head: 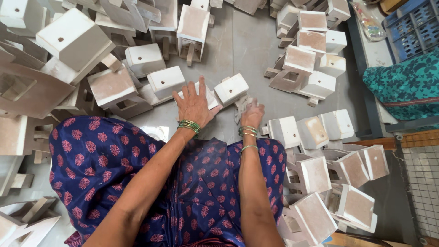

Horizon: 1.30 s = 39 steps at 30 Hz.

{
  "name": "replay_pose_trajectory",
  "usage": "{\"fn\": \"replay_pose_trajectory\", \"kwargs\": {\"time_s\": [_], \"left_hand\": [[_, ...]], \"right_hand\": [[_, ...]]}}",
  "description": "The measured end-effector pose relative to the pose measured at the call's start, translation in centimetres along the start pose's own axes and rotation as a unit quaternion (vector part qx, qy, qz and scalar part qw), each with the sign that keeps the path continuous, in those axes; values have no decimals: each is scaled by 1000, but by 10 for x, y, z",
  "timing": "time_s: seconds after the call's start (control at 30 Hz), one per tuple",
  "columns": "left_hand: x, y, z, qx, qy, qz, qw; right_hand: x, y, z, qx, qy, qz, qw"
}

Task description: The person sits on the floor surrounded by small unfinished wooden stool-shaped frames and wipes each one with a cloth, turning items to clean different surfaces, then sets the wiped piece aside and picks up the next one.

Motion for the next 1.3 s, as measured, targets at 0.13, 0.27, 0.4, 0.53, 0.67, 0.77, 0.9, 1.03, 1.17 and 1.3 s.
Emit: {"fn": "replay_pose_trajectory", "kwargs": {"time_s": [0.13,0.27,0.4,0.53,0.67,0.77,0.9,1.03,1.17,1.3], "left_hand": [[0,0,0,7,0,-9,1000],[-3,-1,0,37,2,-15,999],[-6,-12,-8,74,20,-23,997],[-12,-27,-19,56,13,-5,998],[-13,-38,-22,55,11,-16,998],[-10,-37,-20,32,22,-29,999],[-7,-35,-17,25,11,-51,998],[-7,-30,-4,85,-9,-58,995],[0,-23,11,161,24,-60,985],[4,-26,25,222,35,-69,972]], "right_hand": [[54,39,-20,-270,95,-338,896],[73,-1,-32,-104,311,-106,939],[-18,-25,4,-77,13,-169,982],[-57,1,14,-171,-104,-53,978],[-5,40,1,-264,-40,-189,945],[30,45,-8,-267,62,-212,938],[29,43,-33,-355,118,-73,924],[2,8,-21,-271,98,-20,957],[-54,-22,7,-212,-83,85,970],[-51,-8,17,-263,-55,42,962]]}}
Point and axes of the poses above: each hand's wrist, its own z-axis towards the middle knuckle, its own x-axis out of the palm, y = z × x, the point moved 8 cm from there along z, towards the middle knuckle, and after that the axes turned 7 degrees about z, right-handed, at the moved point
